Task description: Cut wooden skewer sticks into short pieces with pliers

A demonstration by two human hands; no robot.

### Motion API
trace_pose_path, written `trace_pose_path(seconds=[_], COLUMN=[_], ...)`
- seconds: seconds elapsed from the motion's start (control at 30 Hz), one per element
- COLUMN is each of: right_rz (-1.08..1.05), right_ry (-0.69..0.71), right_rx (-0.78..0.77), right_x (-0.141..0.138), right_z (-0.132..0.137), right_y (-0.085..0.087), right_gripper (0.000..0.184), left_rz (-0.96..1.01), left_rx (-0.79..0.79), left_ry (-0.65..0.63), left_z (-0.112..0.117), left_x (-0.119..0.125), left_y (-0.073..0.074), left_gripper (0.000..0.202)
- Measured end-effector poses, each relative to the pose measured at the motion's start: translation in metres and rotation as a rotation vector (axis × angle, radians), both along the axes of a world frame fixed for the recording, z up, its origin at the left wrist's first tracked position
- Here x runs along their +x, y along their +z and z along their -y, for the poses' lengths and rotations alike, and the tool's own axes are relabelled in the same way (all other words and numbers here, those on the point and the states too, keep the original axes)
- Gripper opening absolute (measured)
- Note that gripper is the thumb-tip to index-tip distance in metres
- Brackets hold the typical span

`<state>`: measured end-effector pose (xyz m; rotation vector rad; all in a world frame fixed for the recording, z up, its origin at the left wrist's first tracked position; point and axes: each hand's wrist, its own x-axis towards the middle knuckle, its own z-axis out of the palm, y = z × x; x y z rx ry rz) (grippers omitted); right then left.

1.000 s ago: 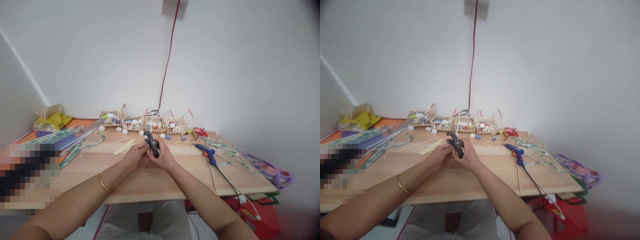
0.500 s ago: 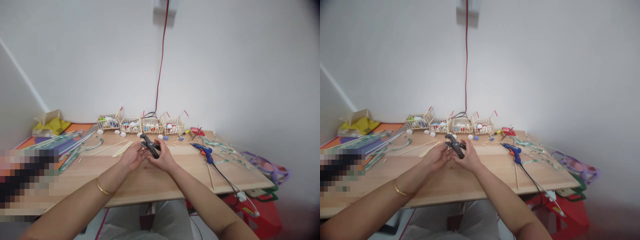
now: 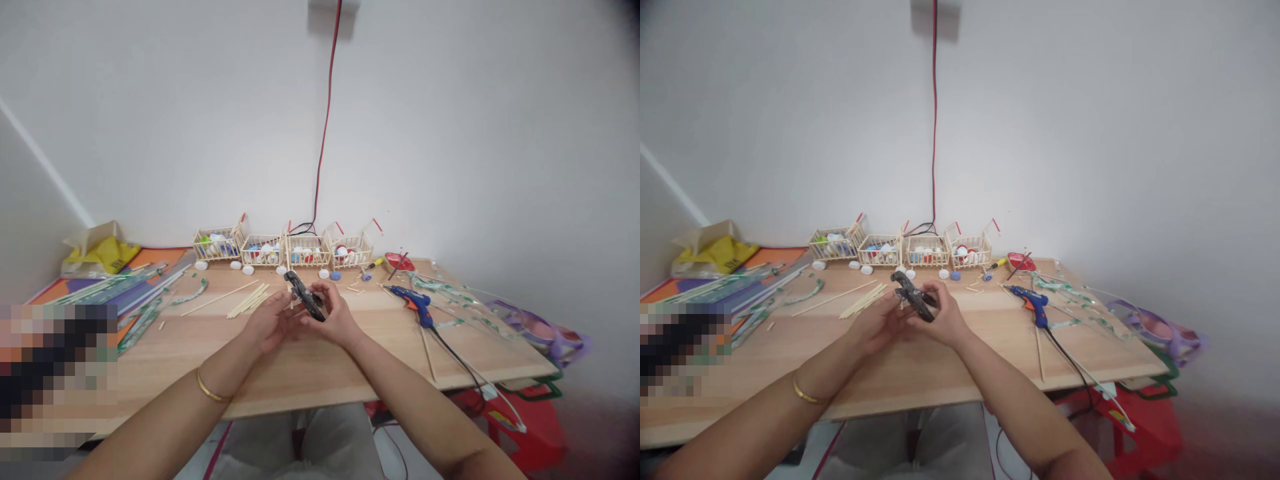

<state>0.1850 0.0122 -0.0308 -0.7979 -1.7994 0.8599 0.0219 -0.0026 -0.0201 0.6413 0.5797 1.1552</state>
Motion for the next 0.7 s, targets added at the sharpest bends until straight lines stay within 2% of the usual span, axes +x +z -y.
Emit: trace_pose_path(seconds=[0.1, 0.27, 0.37, 0.47, 0.7], right_rz=[-0.191, -0.374, -0.386, -0.372, -0.358], right_ry=[0.171, 0.261, 0.354, 0.455, 0.493], right_rx=[-0.190, -0.441, -0.580, -0.694, -0.836], right_x=[0.002, 0.011, 0.016, 0.018, 0.013], right_z=[-0.001, -0.011, -0.014, -0.014, -0.009], right_y=[0.003, 0.005, 0.008, 0.012, 0.014], right_gripper=[0.057, 0.059, 0.064, 0.069, 0.084], left_rz=[-0.036, -0.105, -0.130, -0.171, -0.140], left_rx=[0.053, 0.152, 0.229, 0.228, 0.132], left_ry=[-0.009, -0.007, -0.035, -0.073, -0.175], left_z=[0.002, 0.004, 0.006, 0.008, 0.013], left_x=[0.000, 0.003, 0.005, 0.006, 0.006], left_y=[0.003, 0.008, 0.009, 0.006, 0.004], left_gripper=[0.016, 0.019, 0.018, 0.019, 0.020])
